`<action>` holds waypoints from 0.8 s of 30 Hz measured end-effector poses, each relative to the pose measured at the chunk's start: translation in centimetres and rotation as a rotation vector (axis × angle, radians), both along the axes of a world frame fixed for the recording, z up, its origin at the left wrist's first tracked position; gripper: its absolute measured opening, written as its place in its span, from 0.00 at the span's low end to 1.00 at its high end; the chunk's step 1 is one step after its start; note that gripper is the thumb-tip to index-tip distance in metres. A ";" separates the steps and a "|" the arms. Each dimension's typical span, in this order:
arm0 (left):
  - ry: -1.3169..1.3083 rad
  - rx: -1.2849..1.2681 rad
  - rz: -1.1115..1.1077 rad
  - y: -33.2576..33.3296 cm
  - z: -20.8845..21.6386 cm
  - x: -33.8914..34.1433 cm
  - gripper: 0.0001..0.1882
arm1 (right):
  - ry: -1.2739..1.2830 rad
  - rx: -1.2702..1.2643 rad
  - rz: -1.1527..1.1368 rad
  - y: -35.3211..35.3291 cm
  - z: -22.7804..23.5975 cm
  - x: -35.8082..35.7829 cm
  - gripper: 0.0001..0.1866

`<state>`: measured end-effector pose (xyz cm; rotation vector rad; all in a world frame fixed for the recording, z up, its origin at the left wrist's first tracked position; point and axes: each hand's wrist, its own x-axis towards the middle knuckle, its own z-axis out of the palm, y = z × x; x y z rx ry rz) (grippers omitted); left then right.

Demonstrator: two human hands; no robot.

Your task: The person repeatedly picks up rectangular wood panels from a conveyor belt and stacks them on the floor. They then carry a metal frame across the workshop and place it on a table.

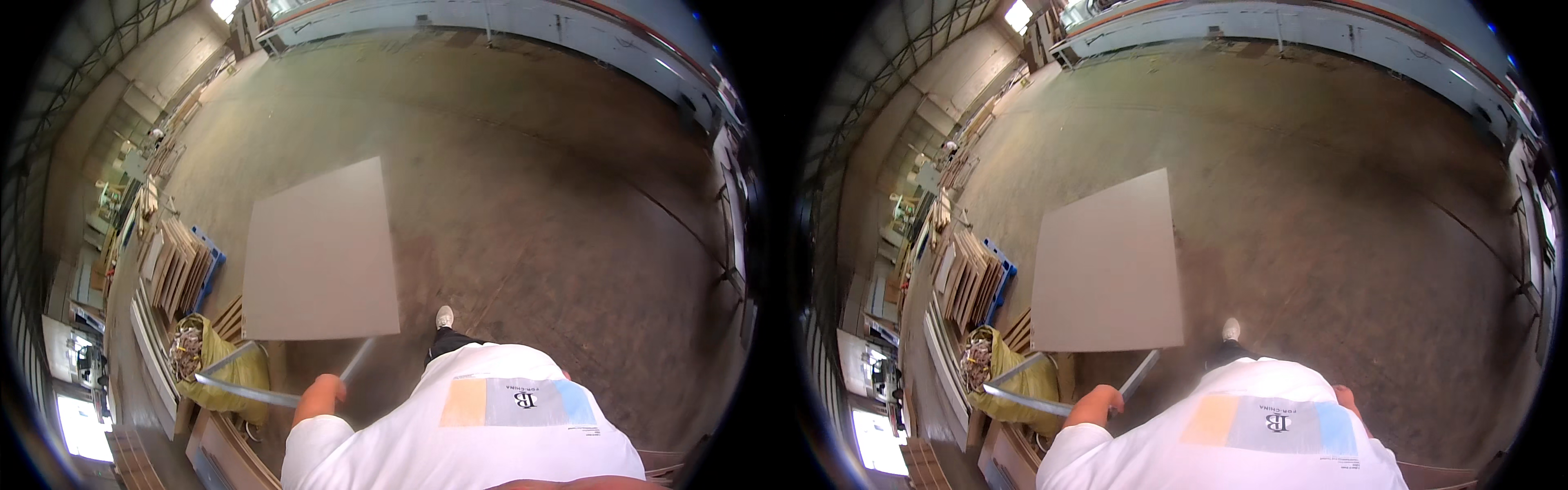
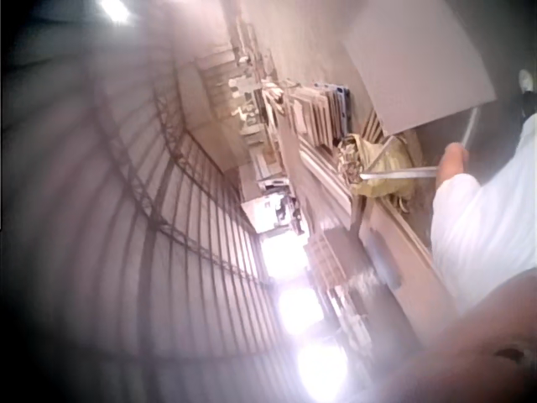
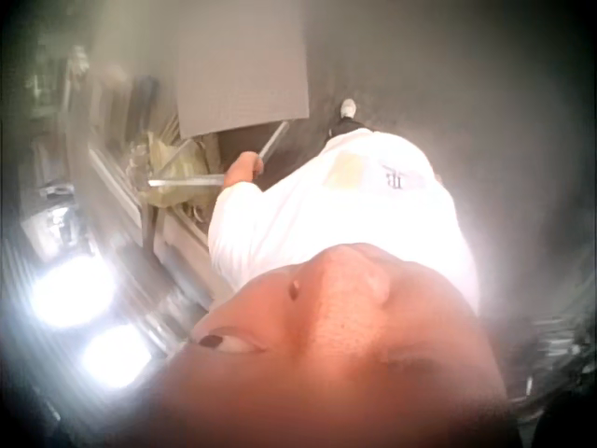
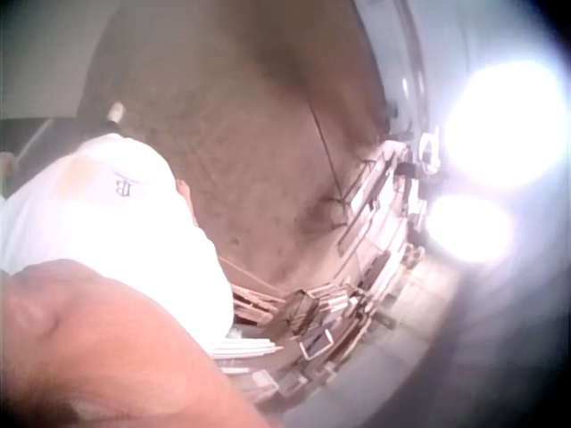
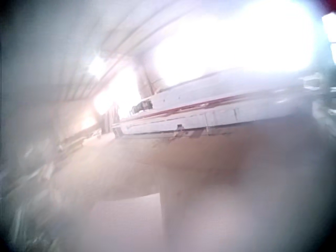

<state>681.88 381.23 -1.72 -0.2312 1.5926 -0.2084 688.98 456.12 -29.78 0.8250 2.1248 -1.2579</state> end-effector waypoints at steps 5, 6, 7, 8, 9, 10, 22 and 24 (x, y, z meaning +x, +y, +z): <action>0.455 0.436 -0.246 7.8 -12.6 -2.4 0.22 | -0.001 -0.070 -0.076 0.3 3.4 4.2 0.17; 0.556 0.498 -0.017 13.8 -12.0 -4.9 0.21 | 0.015 -0.061 -0.118 1.1 3.8 5.6 0.16; 0.659 0.570 0.053 17.3 -13.0 -4.9 0.21 | 0.025 -0.087 -0.120 0.5 4.3 6.0 0.16; 0.755 0.656 0.115 20.3 -13.9 -5.4 0.22 | 0.043 -0.104 -0.133 0.2 5.0 6.5 0.16; 0.710 0.675 0.167 22.8 -13.7 -6.7 0.22 | 0.063 -0.115 -0.165 0.1 5.7 7.1 0.16; 0.662 0.690 0.217 25.2 -13.4 -7.9 0.21 | 0.087 -0.120 -0.191 0.1 6.4 7.7 0.16; 0.210 0.395 0.043 32.9 -16.3 -26.6 0.17 | 0.134 -0.244 -1.017 2.5 15.8 10.9 0.13; 0.223 0.359 -0.013 38.9 -17.9 -31.8 0.17 | 0.048 -0.150 -1.092 3.2 14.5 14.3 0.14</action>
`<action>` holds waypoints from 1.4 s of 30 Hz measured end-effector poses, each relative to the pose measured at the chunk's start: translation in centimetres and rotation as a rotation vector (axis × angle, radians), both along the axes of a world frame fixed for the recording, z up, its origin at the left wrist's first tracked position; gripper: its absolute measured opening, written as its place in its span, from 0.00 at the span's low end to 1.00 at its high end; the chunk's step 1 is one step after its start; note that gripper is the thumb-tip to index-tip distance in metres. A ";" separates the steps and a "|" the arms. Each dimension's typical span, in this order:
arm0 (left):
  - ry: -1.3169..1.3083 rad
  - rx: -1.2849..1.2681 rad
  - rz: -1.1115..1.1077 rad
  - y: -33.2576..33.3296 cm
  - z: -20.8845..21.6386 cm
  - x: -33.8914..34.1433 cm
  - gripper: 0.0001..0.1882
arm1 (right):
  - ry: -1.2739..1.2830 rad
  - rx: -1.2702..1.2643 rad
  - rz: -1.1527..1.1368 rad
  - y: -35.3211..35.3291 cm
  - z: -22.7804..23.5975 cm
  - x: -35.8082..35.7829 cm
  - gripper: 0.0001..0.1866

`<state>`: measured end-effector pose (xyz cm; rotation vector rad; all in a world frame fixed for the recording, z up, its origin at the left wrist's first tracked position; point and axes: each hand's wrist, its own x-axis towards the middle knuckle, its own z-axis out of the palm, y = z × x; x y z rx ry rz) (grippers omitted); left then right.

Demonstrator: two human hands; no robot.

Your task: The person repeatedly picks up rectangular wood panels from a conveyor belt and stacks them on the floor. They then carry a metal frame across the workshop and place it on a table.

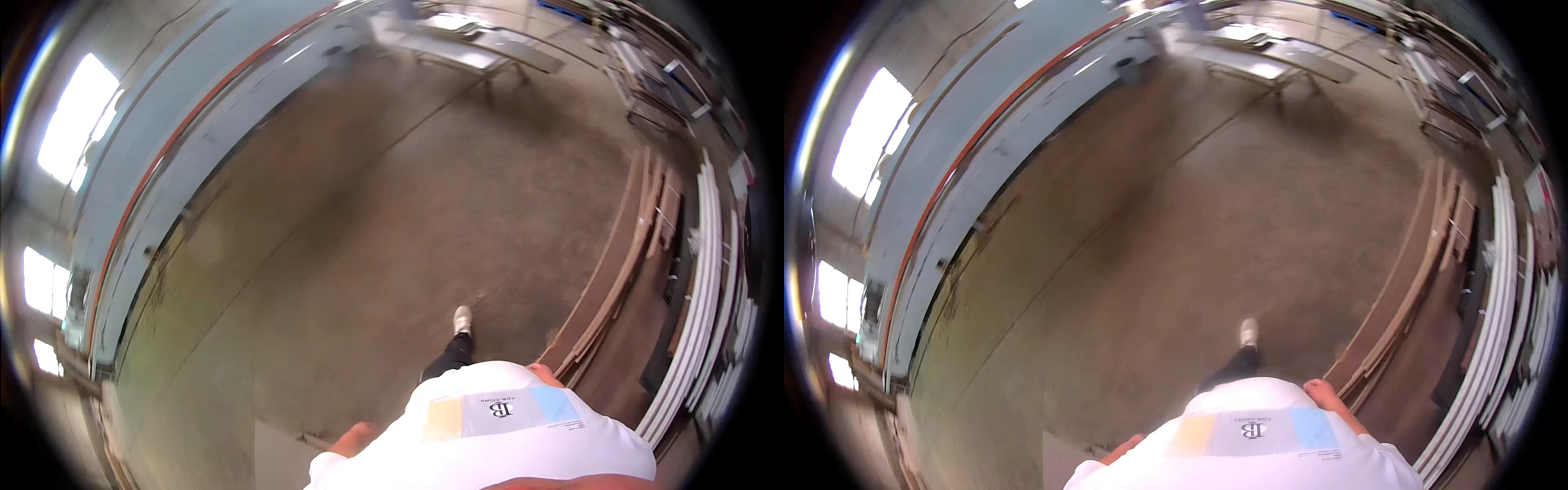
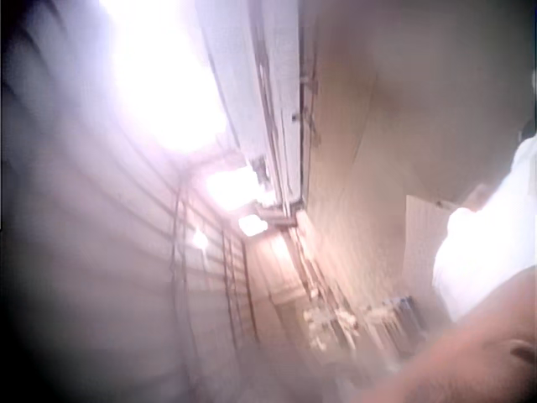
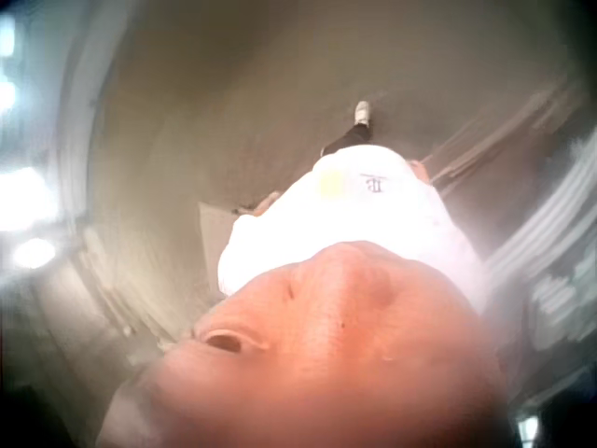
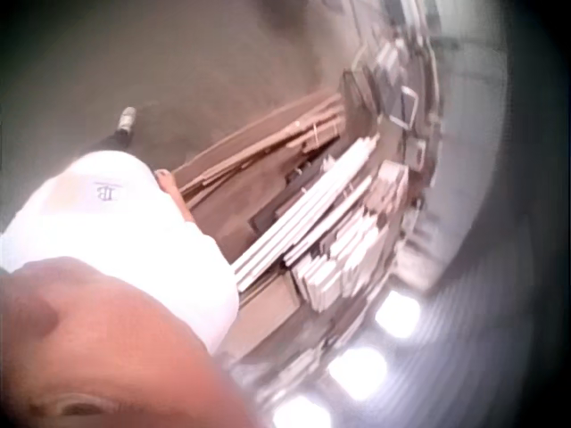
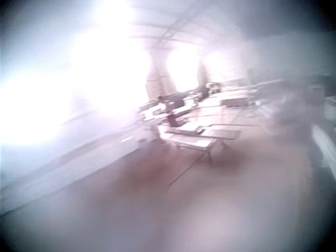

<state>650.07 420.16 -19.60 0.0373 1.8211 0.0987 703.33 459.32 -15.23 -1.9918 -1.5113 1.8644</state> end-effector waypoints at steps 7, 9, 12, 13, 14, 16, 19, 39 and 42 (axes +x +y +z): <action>0.439 0.365 -0.822 42.7 -7.7 -10.3 0.14 | -0.098 -0.087 -0.489 2.0 -3.3 10.2 0.13; 0.574 0.667 -0.856 57.2 -6.0 -8.2 0.17 | -0.058 -0.053 -0.597 6.2 -1.0 8.8 0.13; 0.373 0.813 -0.604 76.9 0.4 -3.1 0.21 | -0.008 -0.018 -0.678 12.4 0.4 4.6 0.14; 0.326 0.828 -0.636 82.0 2.9 -0.6 0.23 | 0.000 -0.008 -0.696 14.0 0.4 3.6 0.15; 0.260 0.847 -0.667 86.2 5.8 3.0 0.25 | -0.008 0.129 -0.694 13.9 -2.7 3.8 0.17; 0.008 0.899 -0.668 93.2 12.3 11.9 0.23 | 0.085 0.133 -0.688 12.7 -11.2 7.9 0.18; -0.050 1.002 -0.819 98.5 8.4 14.3 0.21 | 0.154 0.123 -0.591 20.8 -11.5 7.7 0.17; 0.089 0.300 -0.347 107.7 -0.2 16.8 0.15 | 0.127 0.127 -0.650 87.9 -3.0 27.9 0.09; 0.150 0.381 -0.618 120.0 -2.4 20.3 0.15 | 0.187 0.128 -0.726 93.2 -3.3 29.1 0.09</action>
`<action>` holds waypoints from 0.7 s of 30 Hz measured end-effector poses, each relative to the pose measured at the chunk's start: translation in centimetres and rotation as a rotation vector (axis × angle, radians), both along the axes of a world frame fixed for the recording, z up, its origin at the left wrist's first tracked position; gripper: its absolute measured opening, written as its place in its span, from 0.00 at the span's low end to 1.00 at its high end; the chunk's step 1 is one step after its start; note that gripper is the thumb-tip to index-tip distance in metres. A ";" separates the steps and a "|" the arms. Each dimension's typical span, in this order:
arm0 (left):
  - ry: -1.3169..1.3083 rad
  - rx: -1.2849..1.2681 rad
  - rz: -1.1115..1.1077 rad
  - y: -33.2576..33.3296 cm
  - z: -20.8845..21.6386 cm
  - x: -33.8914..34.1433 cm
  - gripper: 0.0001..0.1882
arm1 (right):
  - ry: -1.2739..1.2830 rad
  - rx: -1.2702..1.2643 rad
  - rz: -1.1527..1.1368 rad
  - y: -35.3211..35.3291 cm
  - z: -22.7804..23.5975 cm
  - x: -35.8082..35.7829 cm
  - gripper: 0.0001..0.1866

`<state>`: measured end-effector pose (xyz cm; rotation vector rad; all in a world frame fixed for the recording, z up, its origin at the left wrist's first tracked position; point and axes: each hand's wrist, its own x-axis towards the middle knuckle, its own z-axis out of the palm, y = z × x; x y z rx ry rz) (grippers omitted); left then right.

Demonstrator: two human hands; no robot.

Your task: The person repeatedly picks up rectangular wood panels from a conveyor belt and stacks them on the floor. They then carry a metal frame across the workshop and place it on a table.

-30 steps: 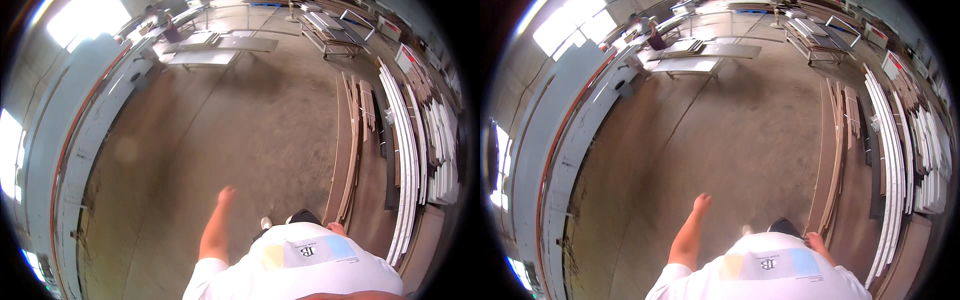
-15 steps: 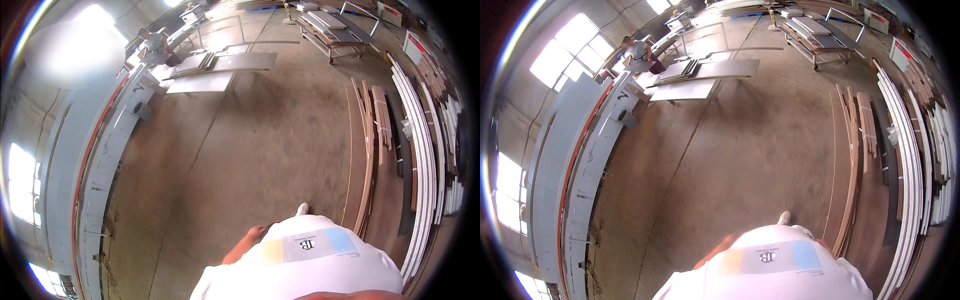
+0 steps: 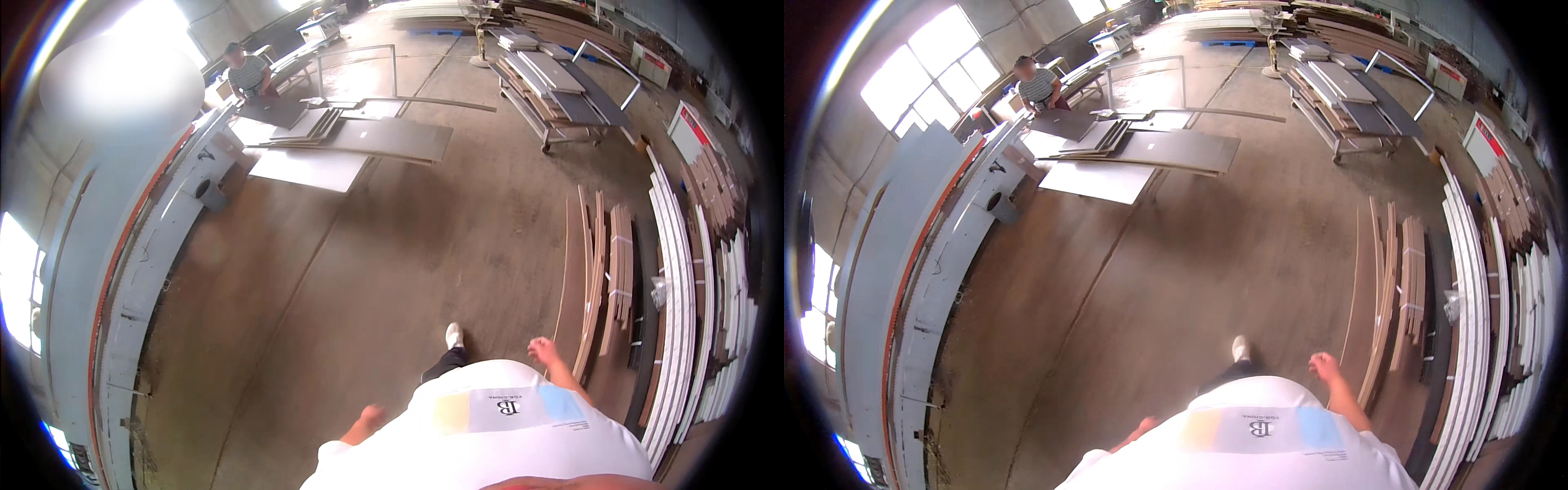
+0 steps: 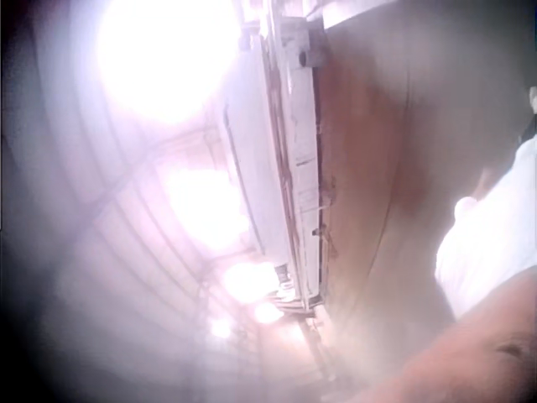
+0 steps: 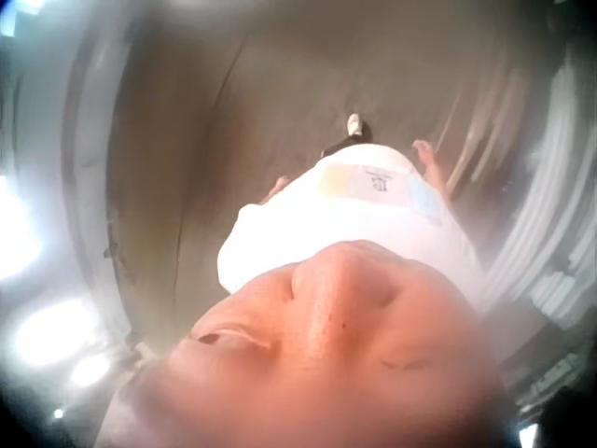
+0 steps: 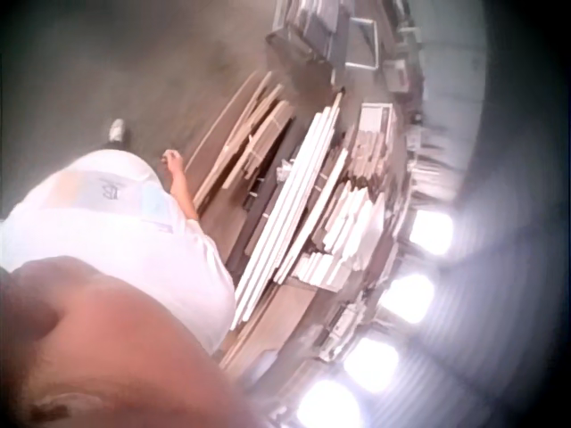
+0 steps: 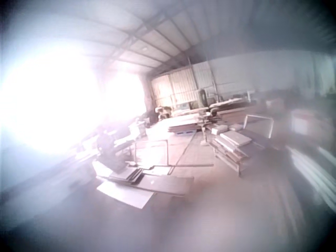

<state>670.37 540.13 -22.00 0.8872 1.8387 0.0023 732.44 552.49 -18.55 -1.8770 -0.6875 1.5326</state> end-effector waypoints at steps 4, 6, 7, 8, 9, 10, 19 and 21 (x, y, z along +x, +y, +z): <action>0.035 -0.058 -0.364 22.5 -5.9 6.6 0.19 | -0.114 -0.019 0.262 0.9 -1.8 4.6 0.10; 0.208 0.296 -0.779 33.6 -6.3 9.7 0.22 | -0.161 -0.072 0.378 3.8 -1.7 6.0 0.10; 0.052 0.211 -0.569 40.1 -2.6 15.4 0.22 | -0.192 -0.124 0.319 3.5 -1.9 8.1 0.10; 0.110 0.440 -0.759 44.0 -4.6 13.6 0.22 | -0.170 -0.110 0.359 7.6 -1.3 7.8 0.10; 0.020 0.402 -0.673 49.1 -2.3 17.5 0.21 | -0.167 -0.139 0.284 8.7 -1.6 9.1 0.10; -0.069 0.346 -0.604 54.6 2.3 22.6 0.21 | -0.157 -0.172 0.193 9.0 -2.1 10.1 0.10; -0.419 0.501 -0.358 75.2 -0.3 35.5 0.18 | -0.061 -0.160 0.091 28.8 -6.2 19.3 0.11; -0.286 0.428 -0.393 74.7 -1.5 36.7 0.19 | -0.096 -0.165 0.147 31.3 -8.6 22.9 0.11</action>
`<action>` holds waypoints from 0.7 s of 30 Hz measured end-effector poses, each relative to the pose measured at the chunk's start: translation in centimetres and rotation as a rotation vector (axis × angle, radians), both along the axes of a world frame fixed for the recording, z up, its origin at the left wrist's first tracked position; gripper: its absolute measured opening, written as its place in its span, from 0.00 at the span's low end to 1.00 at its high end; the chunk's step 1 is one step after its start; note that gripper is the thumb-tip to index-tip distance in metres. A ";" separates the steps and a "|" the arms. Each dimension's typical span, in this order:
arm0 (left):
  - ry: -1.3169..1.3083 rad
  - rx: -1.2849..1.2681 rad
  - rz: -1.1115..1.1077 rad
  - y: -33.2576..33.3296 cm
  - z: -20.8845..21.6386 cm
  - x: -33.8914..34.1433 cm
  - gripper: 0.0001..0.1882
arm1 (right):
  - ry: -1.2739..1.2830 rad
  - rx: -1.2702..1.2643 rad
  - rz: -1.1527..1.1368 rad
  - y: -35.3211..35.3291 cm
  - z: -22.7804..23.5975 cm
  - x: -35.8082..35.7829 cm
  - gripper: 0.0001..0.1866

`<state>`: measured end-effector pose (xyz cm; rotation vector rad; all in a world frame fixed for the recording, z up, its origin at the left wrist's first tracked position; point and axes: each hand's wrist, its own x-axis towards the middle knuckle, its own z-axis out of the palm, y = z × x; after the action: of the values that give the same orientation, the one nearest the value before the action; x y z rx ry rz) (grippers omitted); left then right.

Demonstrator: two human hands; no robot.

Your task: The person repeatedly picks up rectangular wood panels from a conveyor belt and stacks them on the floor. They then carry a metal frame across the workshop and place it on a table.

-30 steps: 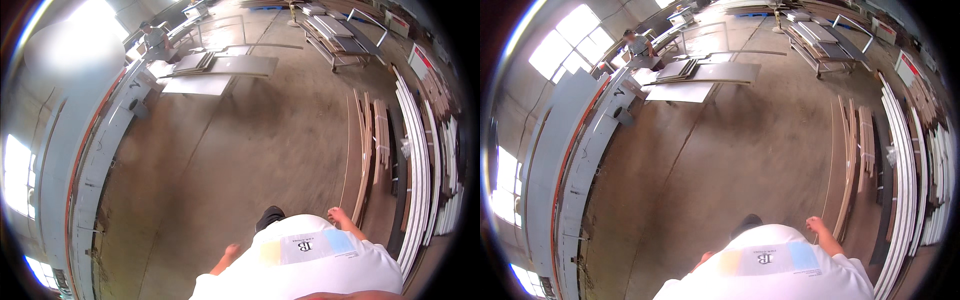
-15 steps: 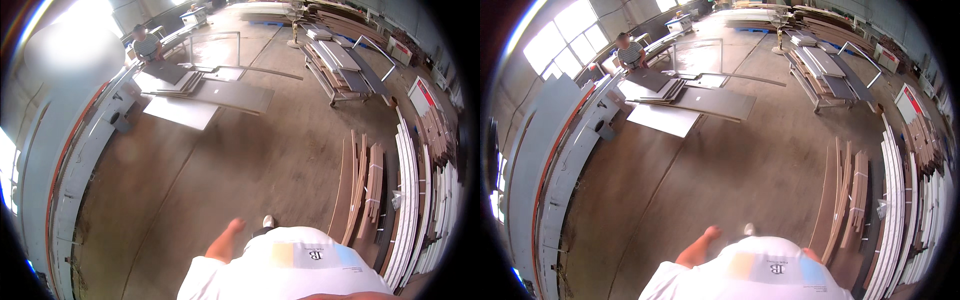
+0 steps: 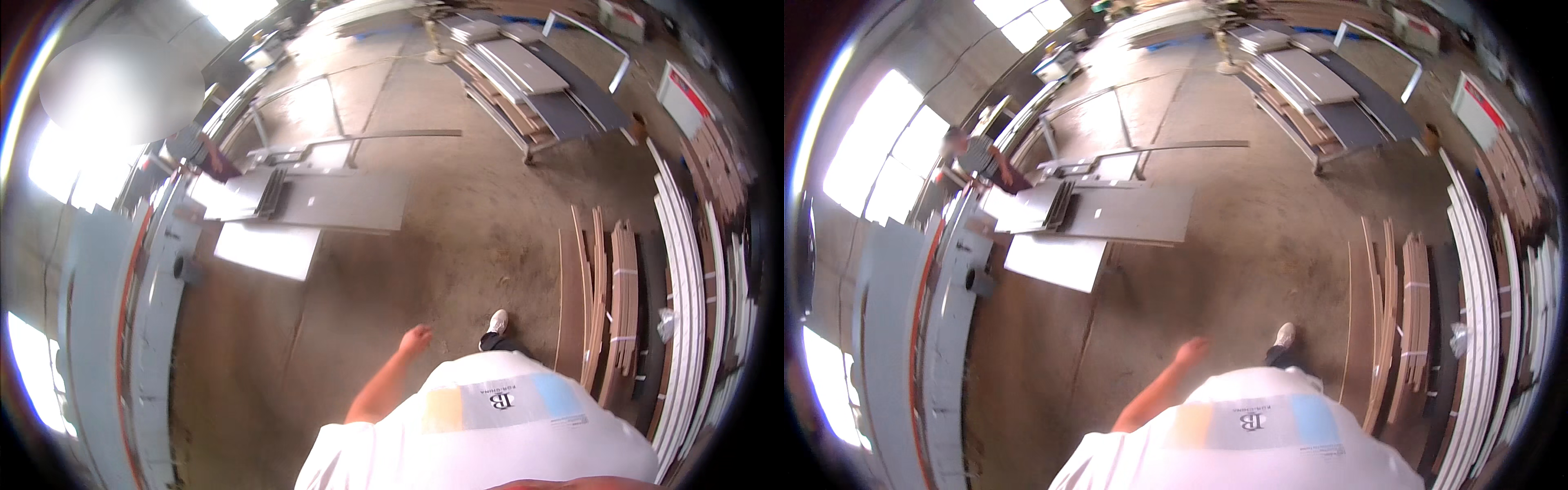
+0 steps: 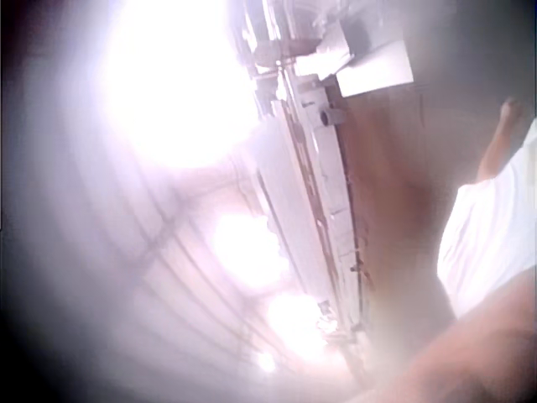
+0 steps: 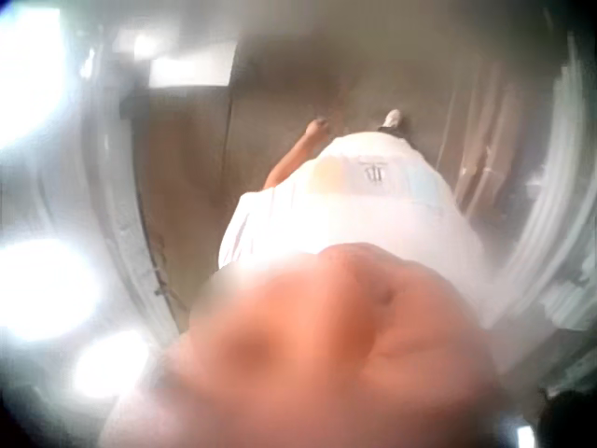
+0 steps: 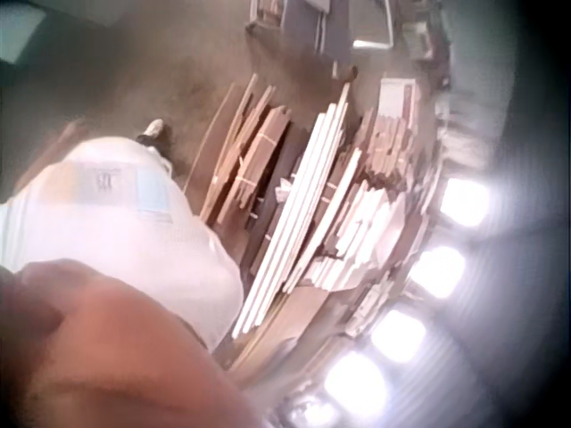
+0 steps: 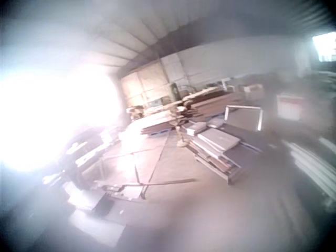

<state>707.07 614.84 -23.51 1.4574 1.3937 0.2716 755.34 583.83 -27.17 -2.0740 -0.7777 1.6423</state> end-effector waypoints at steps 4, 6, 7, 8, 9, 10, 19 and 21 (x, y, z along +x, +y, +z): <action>0.412 -0.217 -0.129 -6.5 -3.6 -3.1 0.22 | -0.245 0.191 0.636 8.1 -3.1 8.0 0.11; 0.422 -0.301 -0.146 -6.5 -3.5 -2.9 0.23 | -0.129 0.062 0.401 15.7 -1.9 12.5 0.11; 0.451 -0.341 -0.150 -5.5 -2.5 -2.9 0.23 | 0.052 -0.087 -0.116 19.9 0.7 13.7 0.11; 0.427 -0.374 -0.061 -5.2 -1.9 -2.0 0.23 | -0.039 -0.064 -0.169 23.2 1.9 15.6 0.11; 0.375 -0.417 0.023 -4.1 -0.8 -0.9 0.23 | 0.002 0.007 -0.229 26.3 1.9 17.6 0.10; 0.319 -0.447 0.096 -3.0 0.4 0.7 0.23 | 0.041 0.088 -0.271 30.1 2.1 19.5 0.09; 0.170 -0.477 0.169 17.6 0.0 10.4 0.22 | 0.065 0.107 -0.123 54.0 7.2 20.3 0.11; 0.140 -0.464 0.160 26.1 -1.2 12.5 0.22 | -0.007 0.132 0.118 53.9 5.9 21.8 0.13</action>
<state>719.54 640.97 -24.72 0.9988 1.5647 -0.0566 777.11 637.75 -21.25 -1.9768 -1.0000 1.5989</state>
